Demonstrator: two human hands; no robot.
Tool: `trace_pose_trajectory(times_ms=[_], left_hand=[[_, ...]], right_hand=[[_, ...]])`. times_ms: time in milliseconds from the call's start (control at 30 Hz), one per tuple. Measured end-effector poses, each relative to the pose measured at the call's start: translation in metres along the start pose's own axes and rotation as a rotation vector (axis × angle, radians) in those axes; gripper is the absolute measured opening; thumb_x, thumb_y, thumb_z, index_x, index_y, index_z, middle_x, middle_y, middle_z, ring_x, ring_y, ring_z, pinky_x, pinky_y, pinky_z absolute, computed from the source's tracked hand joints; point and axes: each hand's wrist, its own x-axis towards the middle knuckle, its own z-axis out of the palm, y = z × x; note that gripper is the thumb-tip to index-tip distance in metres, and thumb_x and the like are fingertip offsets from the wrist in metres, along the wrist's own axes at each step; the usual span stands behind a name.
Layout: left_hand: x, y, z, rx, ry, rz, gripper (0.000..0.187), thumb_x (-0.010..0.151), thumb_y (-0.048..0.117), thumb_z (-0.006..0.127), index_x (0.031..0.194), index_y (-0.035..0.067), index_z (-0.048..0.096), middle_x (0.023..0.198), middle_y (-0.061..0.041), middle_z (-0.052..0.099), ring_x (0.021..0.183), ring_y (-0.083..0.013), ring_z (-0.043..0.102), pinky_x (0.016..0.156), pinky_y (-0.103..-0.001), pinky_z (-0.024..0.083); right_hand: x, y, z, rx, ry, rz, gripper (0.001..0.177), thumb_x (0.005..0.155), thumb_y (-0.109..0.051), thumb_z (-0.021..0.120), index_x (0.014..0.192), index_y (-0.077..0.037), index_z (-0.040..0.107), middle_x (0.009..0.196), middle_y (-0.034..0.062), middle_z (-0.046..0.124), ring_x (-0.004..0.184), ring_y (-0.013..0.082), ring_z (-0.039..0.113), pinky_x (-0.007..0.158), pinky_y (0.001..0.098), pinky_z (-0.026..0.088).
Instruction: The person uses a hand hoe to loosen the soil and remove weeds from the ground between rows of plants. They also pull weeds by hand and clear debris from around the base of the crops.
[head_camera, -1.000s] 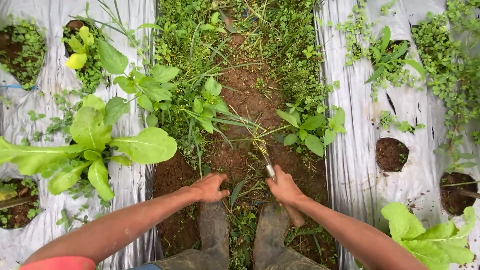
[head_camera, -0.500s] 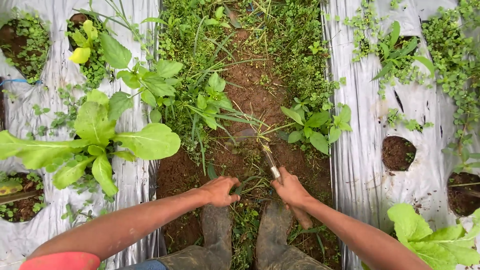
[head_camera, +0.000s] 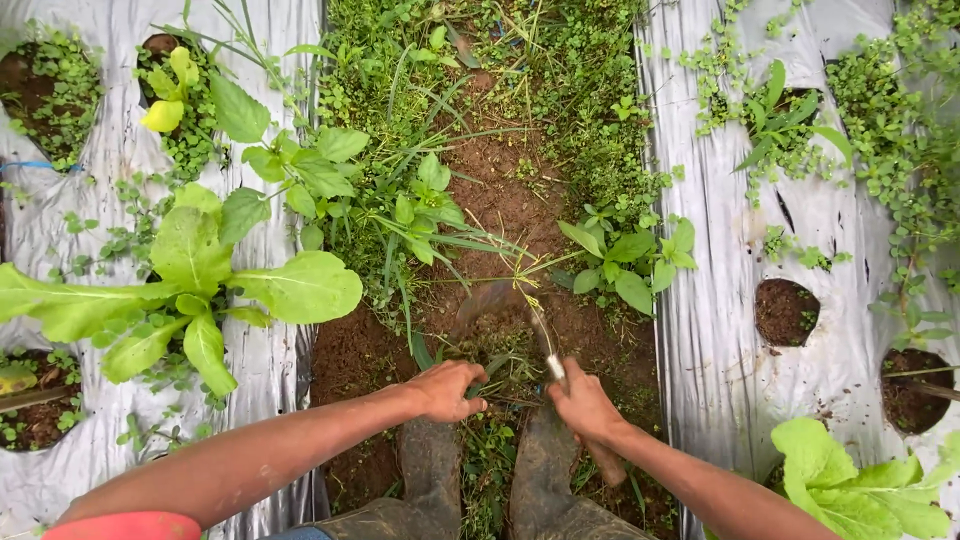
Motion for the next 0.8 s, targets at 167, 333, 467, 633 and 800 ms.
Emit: trace_pose_trajectory(times_ms=[167,333,467,633,800], left_hand=[[-0.006,-0.005,0.003,0.03,-0.017,0.078,0.053,0.098,0.034,0.062,0.14,0.003,0.053,0.141,-0.021,0.057,0.137,-0.0388,0.052,0.111,-0.055,0.047],[-0.014,0.014,-0.007,0.039,-0.008,0.071,0.052,0.098,0.031,0.06,0.141,0.004,0.053,0.144,-0.022,0.056,0.141,-0.0404,0.048,0.115,-0.056,0.043],[-0.03,0.067,-0.032,0.163,0.042,0.066,0.05,0.098,0.025,0.059,0.144,0.007,0.052,0.147,-0.02,0.054,0.144,-0.0379,0.043,0.116,-0.055,0.041],[0.016,0.098,-0.043,0.302,0.217,0.082,0.059,0.096,0.021,0.059,0.152,0.008,0.044,0.15,-0.026,0.047,0.138,-0.0439,0.049,0.11,-0.06,0.047],[0.111,0.101,-0.03,0.23,0.421,0.06,0.069,0.098,0.021,0.059,0.157,0.003,0.027,0.154,-0.031,0.039,0.141,-0.0478,0.045,0.111,-0.062,0.044]], right_hand=[[0.023,0.01,0.016,0.021,0.129,-0.087,0.039,0.097,-0.021,0.048,0.127,0.004,0.045,0.077,0.0235,0.067,0.046,0.0291,0.069,0.041,0.0373,0.061],[0.009,0.014,0.01,-0.473,-0.017,-0.085,0.048,0.098,-0.048,0.047,0.128,-0.01,0.044,0.103,0.023,0.07,0.102,0.0448,0.072,0.084,0.0594,0.055],[-0.058,-0.082,-0.065,-0.535,0.102,-0.025,0.032,0.101,-0.024,0.053,0.128,-0.007,0.052,0.126,0.023,0.064,0.104,0.0367,0.075,0.086,0.0512,0.065],[-0.035,-0.074,-0.163,-0.895,0.661,-0.179,0.022,0.103,-0.023,0.048,0.112,-0.007,0.06,0.104,0.0186,0.069,0.08,0.0282,0.077,0.065,0.0437,0.066],[0.007,-0.023,-0.232,-1.235,1.149,-0.58,0.018,0.098,-0.03,0.054,0.093,-0.014,0.06,0.084,0.0045,0.064,0.076,0.0214,0.072,0.065,0.0356,0.06]])
